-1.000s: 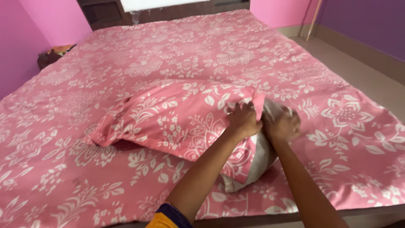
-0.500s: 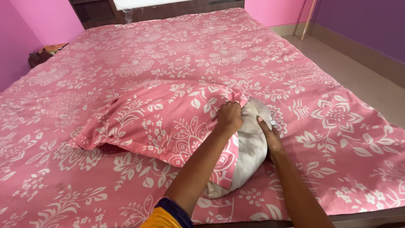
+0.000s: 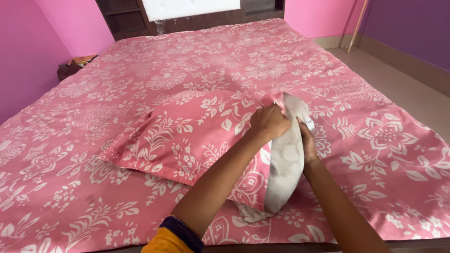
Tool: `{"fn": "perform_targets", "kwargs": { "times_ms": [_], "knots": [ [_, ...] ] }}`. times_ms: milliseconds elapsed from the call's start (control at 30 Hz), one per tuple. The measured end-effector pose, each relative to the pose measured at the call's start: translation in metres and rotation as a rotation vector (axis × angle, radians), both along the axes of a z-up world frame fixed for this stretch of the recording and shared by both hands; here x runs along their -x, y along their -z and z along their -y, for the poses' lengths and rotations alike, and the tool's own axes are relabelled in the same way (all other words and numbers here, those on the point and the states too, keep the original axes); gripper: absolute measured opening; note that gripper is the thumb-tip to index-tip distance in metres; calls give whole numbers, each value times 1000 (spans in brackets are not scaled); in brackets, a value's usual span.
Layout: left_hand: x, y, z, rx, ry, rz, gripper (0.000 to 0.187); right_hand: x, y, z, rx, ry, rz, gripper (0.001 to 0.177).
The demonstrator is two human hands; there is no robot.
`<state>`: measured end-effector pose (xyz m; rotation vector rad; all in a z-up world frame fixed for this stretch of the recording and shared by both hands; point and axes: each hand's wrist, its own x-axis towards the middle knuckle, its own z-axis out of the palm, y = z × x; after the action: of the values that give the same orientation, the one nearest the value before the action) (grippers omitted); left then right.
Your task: The person picks up a pillowcase and a pillow from the floor, inserts the pillow into the pillowcase on the bed, and places the dressed pillow against the headboard.
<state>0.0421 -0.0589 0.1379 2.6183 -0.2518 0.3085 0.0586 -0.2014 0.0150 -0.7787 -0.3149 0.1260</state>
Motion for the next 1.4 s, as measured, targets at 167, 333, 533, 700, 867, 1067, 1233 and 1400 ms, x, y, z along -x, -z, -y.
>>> {"fn": "perform_targets", "kwargs": {
  "times_ms": [167, 333, 533, 700, 867, 1067, 1233, 1400],
  "knots": [
    [7, -60, -28, 55, -56, 14, 103, 25, -84, -18, 197, 135, 82, 61],
    [2, -87, -82, -78, -126, 145, 70, 48, -133, -58, 322, 77, 187, 62],
    [9, -70, -186, -184, -184, 336, 34, 25, -139, -75, 638, 96, 171, 48],
    [37, -54, -242, -137, -165, 426, 27, -14, -124, -70, 1038, 364, 203, 40],
    [52, -43, -289, -58, -117, 543, 34, -38, -116, -97, 1053, 304, 110, 50],
    [44, -13, -359, -71, -259, 443, 37, -62, -75, -155, 1101, 113, 72, 58],
    [34, 16, -409, 6, -376, 320, 42, -54, -32, -195, 1090, 61, -40, 55],
    [24, 43, -443, 64, -433, 294, 32, -49, 34, -203, 1061, -85, -217, 56]
  ]
}}
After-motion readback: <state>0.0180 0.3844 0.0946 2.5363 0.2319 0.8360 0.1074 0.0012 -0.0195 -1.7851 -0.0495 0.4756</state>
